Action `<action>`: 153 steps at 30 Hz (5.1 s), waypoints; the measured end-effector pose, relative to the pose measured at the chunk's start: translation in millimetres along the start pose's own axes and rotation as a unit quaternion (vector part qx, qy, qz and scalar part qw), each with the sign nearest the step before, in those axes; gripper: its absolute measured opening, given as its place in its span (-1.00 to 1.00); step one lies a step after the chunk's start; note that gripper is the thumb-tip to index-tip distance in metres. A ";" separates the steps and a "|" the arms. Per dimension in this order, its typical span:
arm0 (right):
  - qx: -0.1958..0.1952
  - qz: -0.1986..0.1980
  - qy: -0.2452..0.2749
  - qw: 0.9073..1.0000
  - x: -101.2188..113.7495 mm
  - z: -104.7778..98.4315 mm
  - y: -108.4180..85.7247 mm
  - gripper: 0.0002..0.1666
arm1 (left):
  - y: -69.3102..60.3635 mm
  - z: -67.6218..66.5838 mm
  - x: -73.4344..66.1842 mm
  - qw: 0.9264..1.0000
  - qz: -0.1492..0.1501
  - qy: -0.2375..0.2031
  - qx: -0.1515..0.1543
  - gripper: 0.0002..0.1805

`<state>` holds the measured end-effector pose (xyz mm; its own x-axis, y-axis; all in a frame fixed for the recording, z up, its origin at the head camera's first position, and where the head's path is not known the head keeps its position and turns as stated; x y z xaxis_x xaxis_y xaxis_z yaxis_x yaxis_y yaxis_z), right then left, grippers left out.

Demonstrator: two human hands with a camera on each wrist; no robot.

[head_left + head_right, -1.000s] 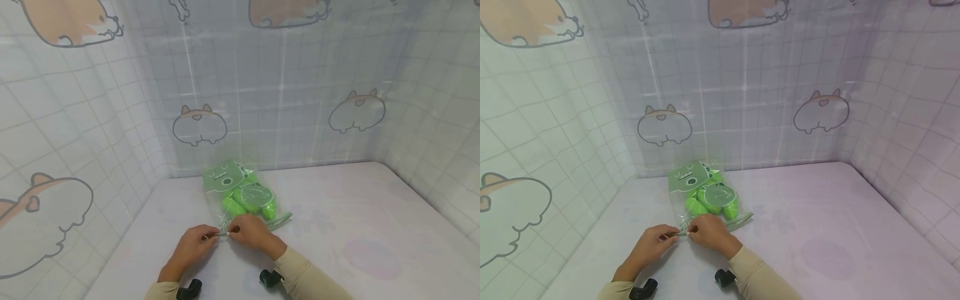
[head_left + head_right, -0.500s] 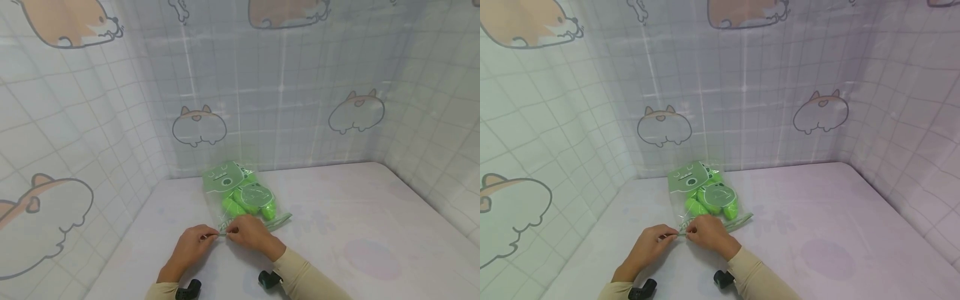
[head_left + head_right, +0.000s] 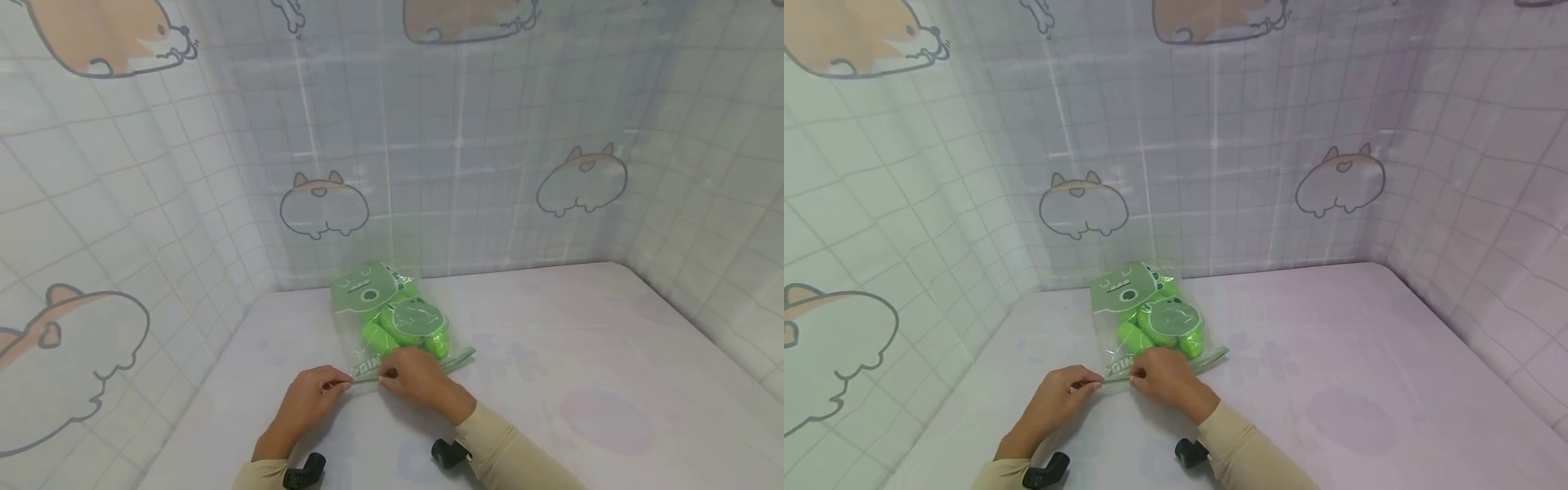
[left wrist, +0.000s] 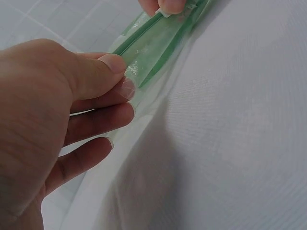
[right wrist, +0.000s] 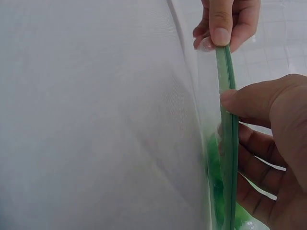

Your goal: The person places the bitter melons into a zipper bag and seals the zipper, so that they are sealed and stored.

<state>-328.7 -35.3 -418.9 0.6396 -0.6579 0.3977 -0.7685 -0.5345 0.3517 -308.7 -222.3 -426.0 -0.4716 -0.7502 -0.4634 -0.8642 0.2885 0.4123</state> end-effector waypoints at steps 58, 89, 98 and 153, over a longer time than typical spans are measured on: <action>-0.034 0.054 -0.038 0.997 -28.7 -21.5 -30.8 -0.87 | -8.9 -5.3 8.7 1.000 0.007 0.000 0.013 -0.83; -0.039 0.076 -0.050 0.995 -48.7 -46.2 -41.9 -0.90 | -6.8 -6.0 10.3 0.999 -0.021 0.011 0.034 -0.83; -0.018 0.085 -0.009 0.996 -56.3 -46.2 -41.7 -0.90 | -6.5 -3.8 11.1 0.999 -0.012 0.011 0.049 -0.86; -0.027 0.110 -0.012 0.993 -97.5 -72.8 -59.9 -0.90 | -4.8 -4.7 12.1 0.998 -0.032 0.002 0.055 -0.85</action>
<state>-343.7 99.5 -417.1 0.4546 -0.7685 0.4503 -0.8873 -0.3468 0.3040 -309.4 -235.6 -430.0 -0.4150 -0.7712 -0.4828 -0.9063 0.3035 0.2942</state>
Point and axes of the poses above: each hand's wrist, its own y-axis towards the middle knuckle, its own z-axis out of the palm, x = y × z, the point moved 7 cm from there along y, towards the middle knuckle, and after that the axes turned 1 degree about z, right-handed, at the moved point
